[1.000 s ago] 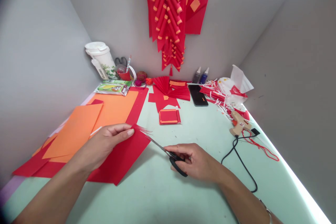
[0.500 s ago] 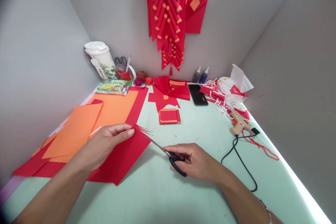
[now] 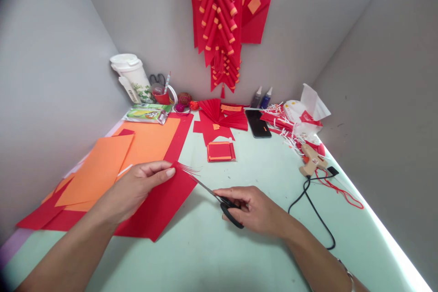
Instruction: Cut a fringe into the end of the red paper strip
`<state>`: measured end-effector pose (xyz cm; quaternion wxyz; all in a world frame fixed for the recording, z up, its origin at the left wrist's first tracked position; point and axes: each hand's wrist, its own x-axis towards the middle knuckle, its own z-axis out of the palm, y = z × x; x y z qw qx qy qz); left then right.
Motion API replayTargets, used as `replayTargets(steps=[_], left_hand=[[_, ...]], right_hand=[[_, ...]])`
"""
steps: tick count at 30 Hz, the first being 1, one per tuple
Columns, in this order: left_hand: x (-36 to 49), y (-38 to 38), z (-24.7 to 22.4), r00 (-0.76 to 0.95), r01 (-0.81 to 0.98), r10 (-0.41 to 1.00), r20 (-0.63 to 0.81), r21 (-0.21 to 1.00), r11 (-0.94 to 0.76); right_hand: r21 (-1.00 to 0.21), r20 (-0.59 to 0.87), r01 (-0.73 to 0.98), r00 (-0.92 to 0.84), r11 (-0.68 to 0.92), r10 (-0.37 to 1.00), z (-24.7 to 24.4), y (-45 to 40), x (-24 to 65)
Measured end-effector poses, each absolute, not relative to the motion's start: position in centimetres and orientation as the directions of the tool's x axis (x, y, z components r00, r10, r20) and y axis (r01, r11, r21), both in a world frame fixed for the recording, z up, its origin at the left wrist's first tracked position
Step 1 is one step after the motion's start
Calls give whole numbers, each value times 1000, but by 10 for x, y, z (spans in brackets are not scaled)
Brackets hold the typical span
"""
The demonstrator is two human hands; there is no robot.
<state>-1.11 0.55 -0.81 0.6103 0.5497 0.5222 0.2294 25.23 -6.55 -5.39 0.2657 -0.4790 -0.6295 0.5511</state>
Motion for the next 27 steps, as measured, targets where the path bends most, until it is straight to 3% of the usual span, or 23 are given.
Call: replayTargets(steps=[27], left_hand=[[-8,3,-4,333,317,849,-410,897,308]], right_hand=[[-944,-160,330,-441,-6,883,-51,-65,254]])
